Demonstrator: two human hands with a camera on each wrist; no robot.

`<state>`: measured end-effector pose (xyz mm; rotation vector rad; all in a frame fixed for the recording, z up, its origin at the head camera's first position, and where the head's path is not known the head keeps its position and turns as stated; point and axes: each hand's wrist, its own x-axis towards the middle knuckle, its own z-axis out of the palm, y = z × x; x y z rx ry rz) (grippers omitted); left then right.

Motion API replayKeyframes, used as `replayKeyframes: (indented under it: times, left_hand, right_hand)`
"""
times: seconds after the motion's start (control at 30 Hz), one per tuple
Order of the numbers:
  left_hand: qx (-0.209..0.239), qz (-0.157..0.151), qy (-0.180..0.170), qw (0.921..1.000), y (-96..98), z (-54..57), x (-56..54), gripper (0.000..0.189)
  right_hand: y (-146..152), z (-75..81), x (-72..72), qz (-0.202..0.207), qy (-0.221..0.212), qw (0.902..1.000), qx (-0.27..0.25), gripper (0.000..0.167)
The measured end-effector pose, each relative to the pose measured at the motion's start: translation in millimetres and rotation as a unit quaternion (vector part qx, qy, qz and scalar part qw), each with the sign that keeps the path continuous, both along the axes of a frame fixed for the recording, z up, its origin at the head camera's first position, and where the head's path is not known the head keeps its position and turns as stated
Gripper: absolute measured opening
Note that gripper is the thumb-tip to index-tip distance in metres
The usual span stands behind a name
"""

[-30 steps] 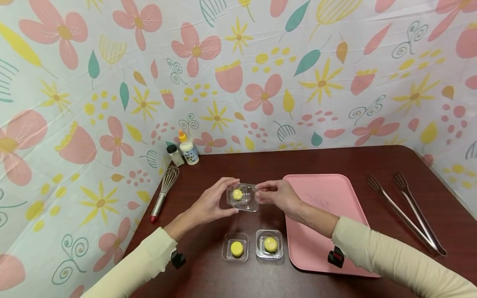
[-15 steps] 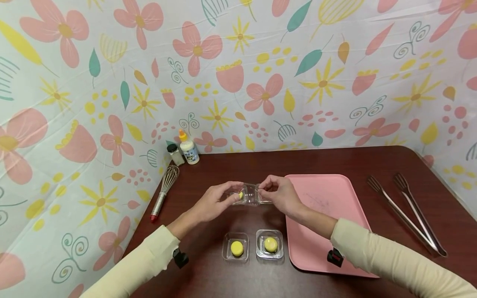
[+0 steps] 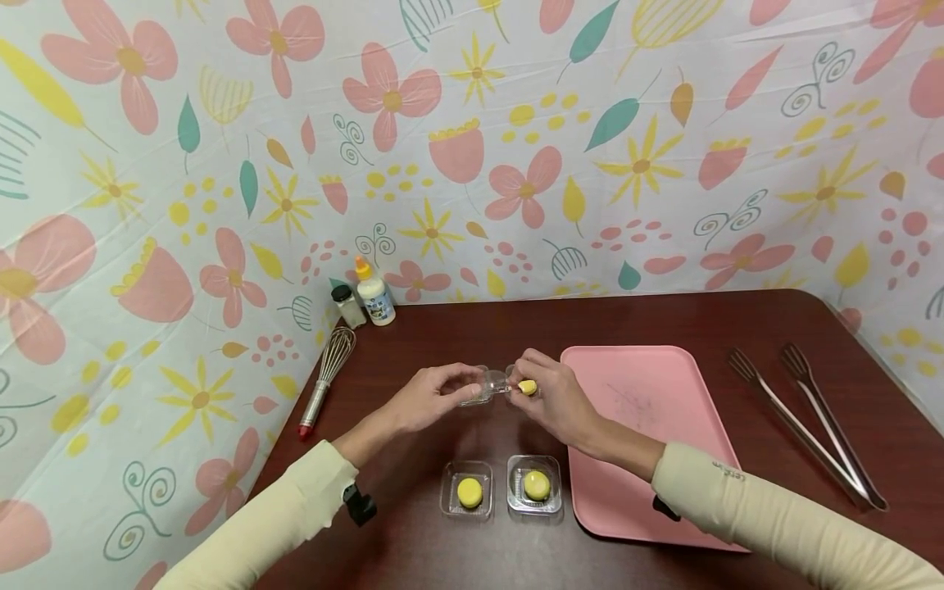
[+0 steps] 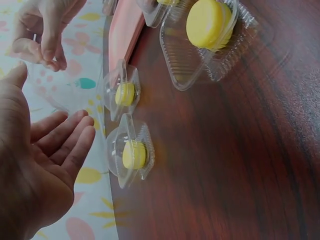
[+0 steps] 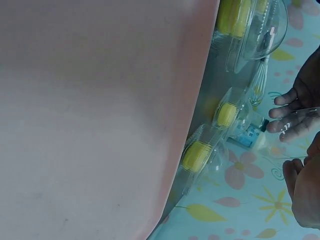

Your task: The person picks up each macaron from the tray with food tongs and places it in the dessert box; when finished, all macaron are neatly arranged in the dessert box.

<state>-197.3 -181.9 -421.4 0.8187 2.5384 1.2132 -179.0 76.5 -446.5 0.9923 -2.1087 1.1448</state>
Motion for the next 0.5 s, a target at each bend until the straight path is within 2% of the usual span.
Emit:
replayKeyframes:
  times: [0.23, 0.33, 0.4, 0.5]
  left_hand:
    - [0.016, 0.005, 0.004, 0.9998, -1.2, -4.0, -1.7, 0.050]
    - [0.029, 0.007, 0.004, 0.9995, -2.3, -4.3, -1.8, 0.055]
    - [0.031, 0.010, 0.008, 0.9994, -3.0, -3.7, -1.5, 0.058]
    - [0.024, 0.014, 0.024, 0.9993, -3.4, -2.1, -0.7, 0.061]
  right_hand:
    - [0.3, 0.8, 0.7, 0.004, -0.001, 1.0000, 0.003, 0.031]
    - [0.7, 1.9, 1.0, 0.006, -0.019, 0.9997, 0.015, 0.031]
    - [0.9, 2.9, 1.6, 0.006, -0.044, 0.9987, 0.026, 0.038]
    - [1.2, 4.0, 2.6, 0.008, -0.095, 0.9946, 0.042, 0.058]
